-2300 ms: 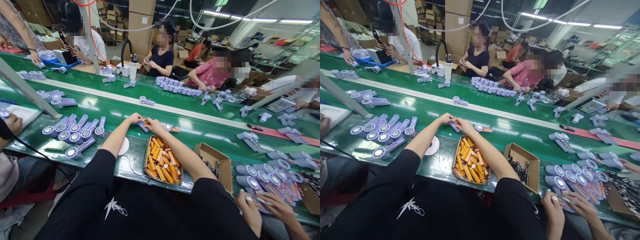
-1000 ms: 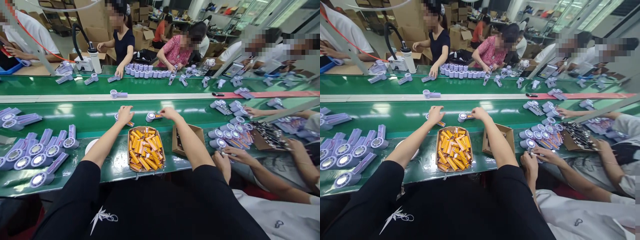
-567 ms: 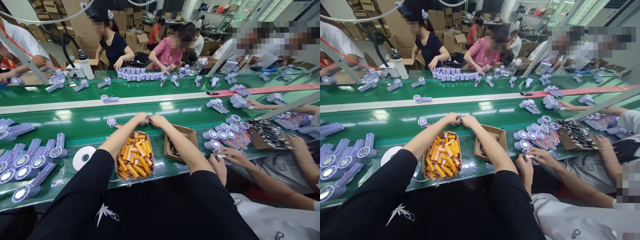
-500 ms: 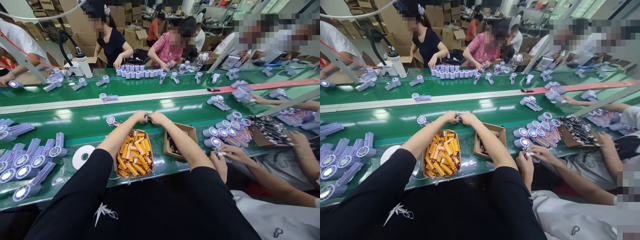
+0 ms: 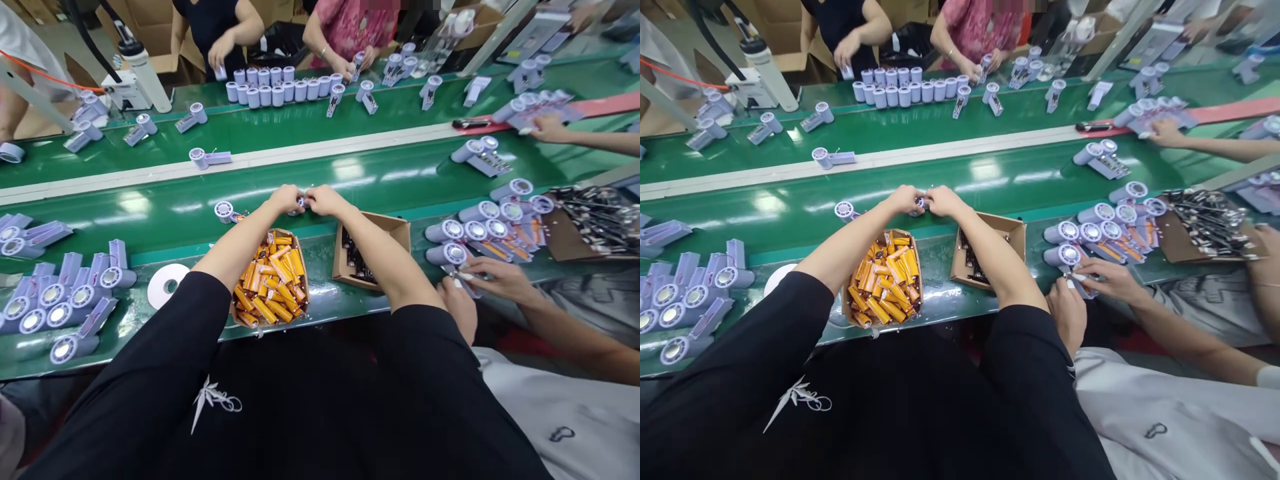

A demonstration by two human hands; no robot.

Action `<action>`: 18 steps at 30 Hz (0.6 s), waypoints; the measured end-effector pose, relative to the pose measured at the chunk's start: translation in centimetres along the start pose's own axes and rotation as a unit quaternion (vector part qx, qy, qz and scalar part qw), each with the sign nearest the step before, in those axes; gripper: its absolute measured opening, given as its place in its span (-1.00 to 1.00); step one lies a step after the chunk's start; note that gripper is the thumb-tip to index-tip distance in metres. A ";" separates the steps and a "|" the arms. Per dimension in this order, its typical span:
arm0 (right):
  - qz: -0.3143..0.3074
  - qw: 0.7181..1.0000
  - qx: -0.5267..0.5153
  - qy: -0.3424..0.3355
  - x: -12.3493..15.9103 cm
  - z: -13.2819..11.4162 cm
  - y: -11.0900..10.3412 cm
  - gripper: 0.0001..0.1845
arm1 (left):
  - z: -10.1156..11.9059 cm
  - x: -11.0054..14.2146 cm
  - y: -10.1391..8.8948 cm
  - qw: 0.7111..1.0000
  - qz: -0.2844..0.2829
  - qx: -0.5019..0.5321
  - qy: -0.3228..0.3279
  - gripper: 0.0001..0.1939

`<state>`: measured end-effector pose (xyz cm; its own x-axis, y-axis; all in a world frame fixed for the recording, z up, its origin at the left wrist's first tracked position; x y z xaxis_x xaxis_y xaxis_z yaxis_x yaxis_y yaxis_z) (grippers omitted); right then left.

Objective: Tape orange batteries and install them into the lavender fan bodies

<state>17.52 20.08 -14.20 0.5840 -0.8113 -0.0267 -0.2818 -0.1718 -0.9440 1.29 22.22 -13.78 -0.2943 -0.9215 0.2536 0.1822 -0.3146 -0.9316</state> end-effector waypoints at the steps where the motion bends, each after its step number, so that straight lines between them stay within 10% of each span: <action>1: 0.015 1.000 -0.016 0.013 0.0 0.4 0.0 -0.68 | 0.1 -0.1 0.1 1.000 -0.001 0.002 0.000 -0.47; 13: 0.177 0.977 0.023 0.120 1.9 3.4 -6.7 -0.49 | 1.4 -0.5 0.6 0.999 -0.004 0.039 0.003 -0.38; 18: 0.029 0.986 -0.017 0.165 2.4 3.5 -5.0 -0.68 | 2.9 1.2 0.5 0.998 0.011 0.063 0.011 -0.33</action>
<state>22.99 21.00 -10.75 0.2889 -0.9568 0.0329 -0.3364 -0.1336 -0.9322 3.71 20.34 -13.20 -0.3095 -0.9238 0.2253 0.3049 -0.3208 -0.8967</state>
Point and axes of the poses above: each hand's wrist, its own x-axis away from the middle knuckle, its own y-axis out of the palm, z = x × y, the point moved 3 cm from there along -x, towards the middle knuckle, and after that the axes turned 13 degrees about -y, right-handed, at the moved point
